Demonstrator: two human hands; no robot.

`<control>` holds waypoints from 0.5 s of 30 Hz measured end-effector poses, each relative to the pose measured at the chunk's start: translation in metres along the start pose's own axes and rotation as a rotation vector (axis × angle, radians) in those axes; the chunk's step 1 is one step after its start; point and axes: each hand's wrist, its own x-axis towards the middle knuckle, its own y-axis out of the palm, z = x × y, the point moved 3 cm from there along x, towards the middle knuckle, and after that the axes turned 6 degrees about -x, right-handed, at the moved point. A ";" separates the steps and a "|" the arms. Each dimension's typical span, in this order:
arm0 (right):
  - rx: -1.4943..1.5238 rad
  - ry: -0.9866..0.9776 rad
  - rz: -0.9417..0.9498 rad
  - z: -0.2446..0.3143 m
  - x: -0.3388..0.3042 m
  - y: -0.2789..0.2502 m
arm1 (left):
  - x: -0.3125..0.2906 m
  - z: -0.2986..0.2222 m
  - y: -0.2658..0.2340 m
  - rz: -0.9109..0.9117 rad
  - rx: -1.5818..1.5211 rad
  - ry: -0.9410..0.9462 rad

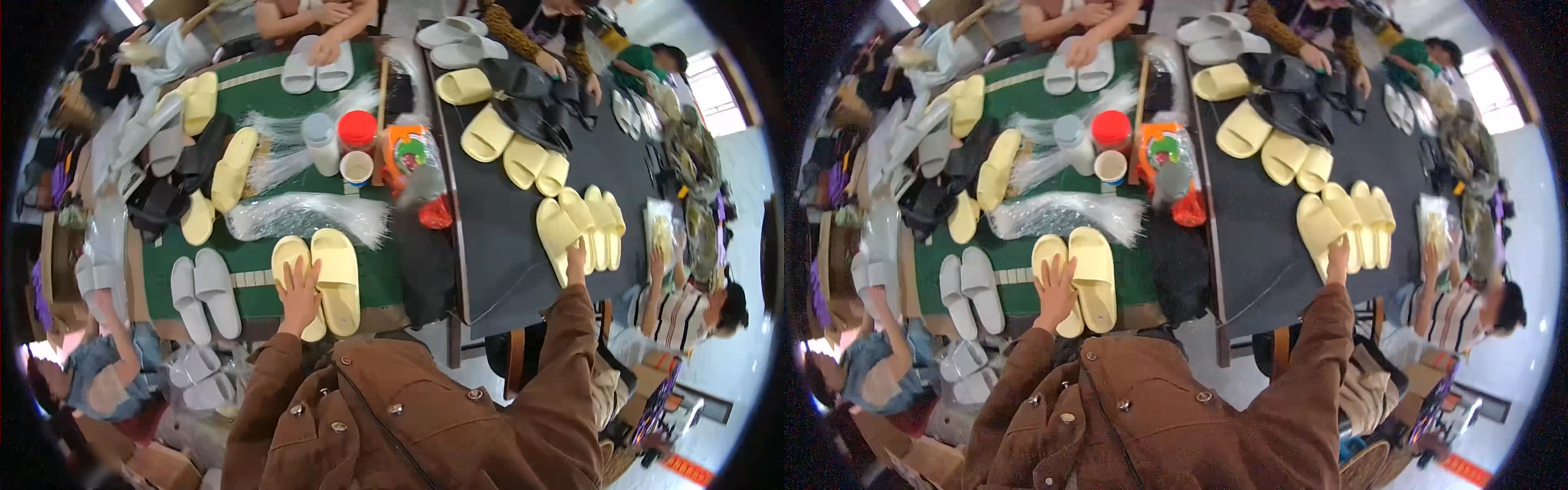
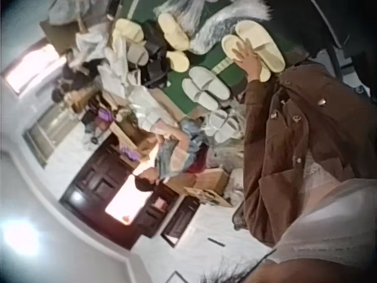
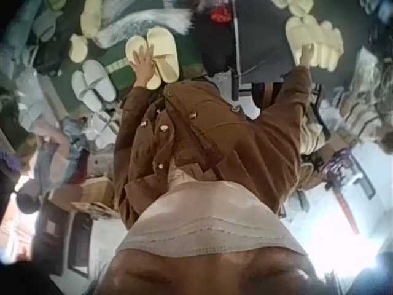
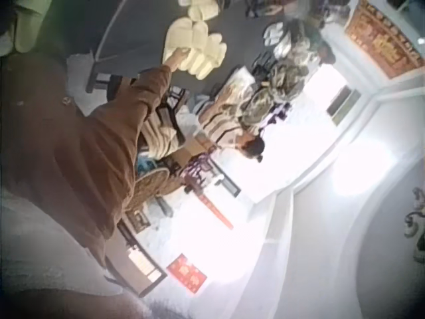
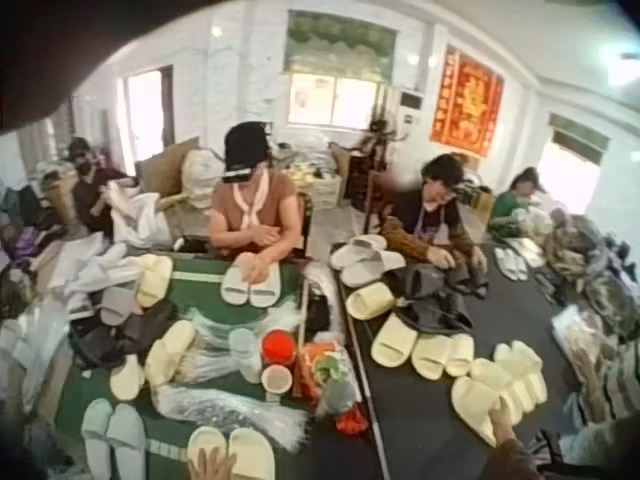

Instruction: The person assembles slipper pairs by hand on a green cutting mat, picking up white and yellow slippers, aligning them, and pressing the straps to secure them. They repeatedly handle multiple pairs, placing finished pairs aside and continuing the process with new pairs.

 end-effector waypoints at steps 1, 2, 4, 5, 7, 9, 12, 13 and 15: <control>-0.052 -0.142 -0.090 -0.015 0.010 -0.023 | 0.006 -0.005 0.005 0.020 -0.033 0.005; -0.108 -0.287 -0.184 -0.027 0.022 -0.048 | 0.011 -0.010 0.010 0.022 -0.067 0.023; 0.020 -0.206 -0.001 -0.011 0.009 -0.022 | 0.002 -0.001 0.005 0.026 -0.038 -0.028; -0.203 -0.234 0.010 0.009 -0.008 -0.012 | -0.003 0.004 0.004 0.010 -0.013 -0.053; -0.257 -0.236 -0.018 0.006 -0.011 -0.028 | 0.001 0.000 0.007 0.014 -0.034 -0.033; -0.352 -0.239 -0.041 0.013 -0.017 -0.034 | 0.004 -0.003 0.007 0.013 -0.044 -0.019; -0.470 -0.355 -0.005 0.040 -0.045 -0.015 | 0.001 -0.002 0.004 0.002 -0.041 -0.029; -0.509 -0.387 0.010 0.045 -0.053 -0.009 | -0.002 -0.002 0.002 -0.010 -0.046 -0.014; -0.647 -0.391 0.017 0.045 -0.055 -0.008 | -0.006 -0.009 -0.001 -0.070 -0.089 -0.017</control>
